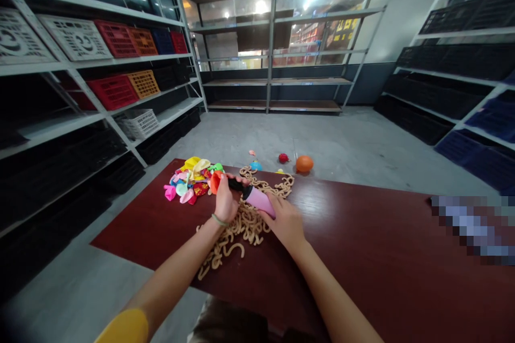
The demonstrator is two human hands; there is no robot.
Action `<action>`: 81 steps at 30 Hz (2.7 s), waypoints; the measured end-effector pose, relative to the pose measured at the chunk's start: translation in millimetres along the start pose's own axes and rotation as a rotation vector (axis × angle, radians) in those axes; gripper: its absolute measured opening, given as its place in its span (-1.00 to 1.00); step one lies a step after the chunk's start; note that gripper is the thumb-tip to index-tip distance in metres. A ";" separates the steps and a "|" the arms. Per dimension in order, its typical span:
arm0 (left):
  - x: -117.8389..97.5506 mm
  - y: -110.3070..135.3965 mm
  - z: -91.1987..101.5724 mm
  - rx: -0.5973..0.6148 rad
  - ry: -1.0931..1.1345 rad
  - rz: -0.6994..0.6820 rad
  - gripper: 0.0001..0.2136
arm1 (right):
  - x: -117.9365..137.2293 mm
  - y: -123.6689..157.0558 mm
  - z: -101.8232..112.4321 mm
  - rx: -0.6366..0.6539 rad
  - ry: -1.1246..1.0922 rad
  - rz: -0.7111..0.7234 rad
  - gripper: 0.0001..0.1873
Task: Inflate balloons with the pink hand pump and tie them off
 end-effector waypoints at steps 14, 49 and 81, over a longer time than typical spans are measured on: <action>-89.3 -73.0 -61.8 -0.174 -0.263 -0.319 -0.69 | -17.3 7.7 -4.4 -0.082 0.020 -0.110 -0.47; -24.8 -18.7 -56.0 0.016 -0.247 0.012 -0.70 | -13.0 8.5 -4.0 -0.061 0.001 -0.086 -0.47; -83.0 -24.7 -93.2 -0.046 -0.255 -0.364 -0.69 | -13.8 9.5 -7.8 -0.092 -0.091 -0.075 -0.47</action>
Point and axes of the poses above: each hand's wrist, its own y-axis away from the middle knuckle, its own z-axis out of the back of the hand, x = y × z, the point moved 8 cm from there along -y, towards the middle knuckle, and after that the axes turned 2 degrees about -x, right-handed, at the moved point
